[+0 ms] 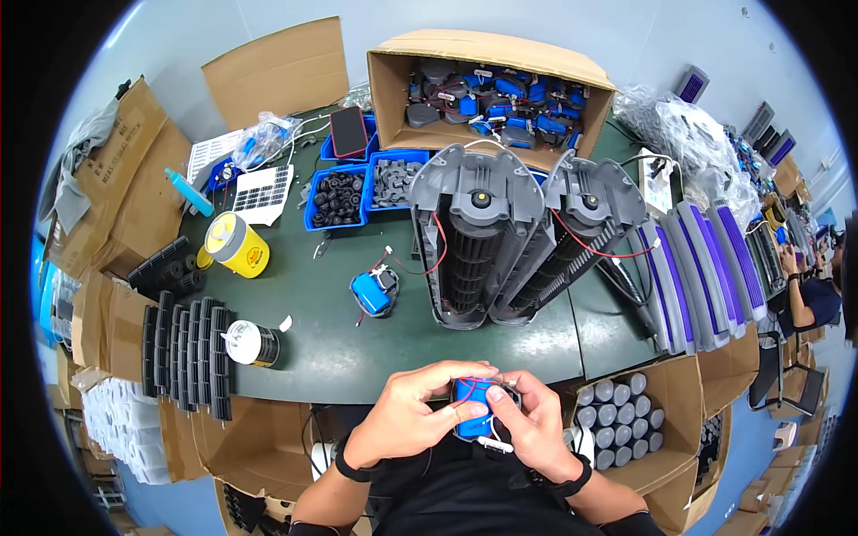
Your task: The person assembles a grey electronic device, likely a portable fan, by connecting a blue motor unit to the main body and securing it with screws. They then attach a purple front grille and fasten the casing using a cordless screwdriver. The process involves handling wires, screws, and plastic components on a workbench.
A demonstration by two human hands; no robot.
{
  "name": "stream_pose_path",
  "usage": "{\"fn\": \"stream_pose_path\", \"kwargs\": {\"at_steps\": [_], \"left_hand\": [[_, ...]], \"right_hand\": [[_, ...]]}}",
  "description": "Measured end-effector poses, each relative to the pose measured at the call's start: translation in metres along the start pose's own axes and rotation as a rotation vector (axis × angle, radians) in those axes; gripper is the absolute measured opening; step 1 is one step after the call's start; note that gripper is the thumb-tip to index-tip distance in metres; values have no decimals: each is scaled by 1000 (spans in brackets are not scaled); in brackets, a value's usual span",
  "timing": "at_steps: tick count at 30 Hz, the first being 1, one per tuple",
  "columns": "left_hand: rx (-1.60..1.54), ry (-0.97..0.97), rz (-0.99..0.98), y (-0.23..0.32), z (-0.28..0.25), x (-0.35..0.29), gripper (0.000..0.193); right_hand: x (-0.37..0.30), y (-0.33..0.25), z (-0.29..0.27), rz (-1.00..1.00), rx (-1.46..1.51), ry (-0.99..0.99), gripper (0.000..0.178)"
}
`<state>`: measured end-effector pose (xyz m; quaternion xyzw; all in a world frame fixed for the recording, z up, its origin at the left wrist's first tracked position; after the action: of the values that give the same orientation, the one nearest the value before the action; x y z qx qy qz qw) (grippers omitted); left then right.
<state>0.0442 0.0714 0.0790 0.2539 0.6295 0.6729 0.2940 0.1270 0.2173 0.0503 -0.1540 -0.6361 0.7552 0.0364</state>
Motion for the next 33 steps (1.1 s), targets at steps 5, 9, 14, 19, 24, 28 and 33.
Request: {"fn": "stream_pose_path", "kwargs": {"at_steps": [5,9,14,19,24,28,33], "left_hand": [[-191,-81,-84,0,-10,3,44],[-134,-197,-107,8,-17,9,39],[16,-262,-205,14,-22,15,31],[94,-147,-171,14,-23,16,22],[404,322,371,29,-2,6,9],[463,783,428,19,8,-8,13],[89,918,221,12,10,-14,24]], "right_hand": [[-1,2,4,96,89,-40,31],[-1,18,2,181,165,-74,33],[-2,23,5,269,263,-134,32],[-1,19,7,313,306,-137,32],[4,4,15,173,251,-26,30],[11,-1,20,54,270,78,29],[9,-16,26,-123,237,148,32]]}}
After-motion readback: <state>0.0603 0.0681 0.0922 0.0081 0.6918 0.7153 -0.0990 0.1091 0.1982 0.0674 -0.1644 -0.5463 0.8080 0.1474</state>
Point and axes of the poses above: each hand's wrist, its own x-axis towards the middle knuckle, its own z-axis out of the palm, y = z × x, the point moved 6 cm from there along x, towards the middle knuckle, and after that the axes turned 1 degree about y, right-handed, at the moved point
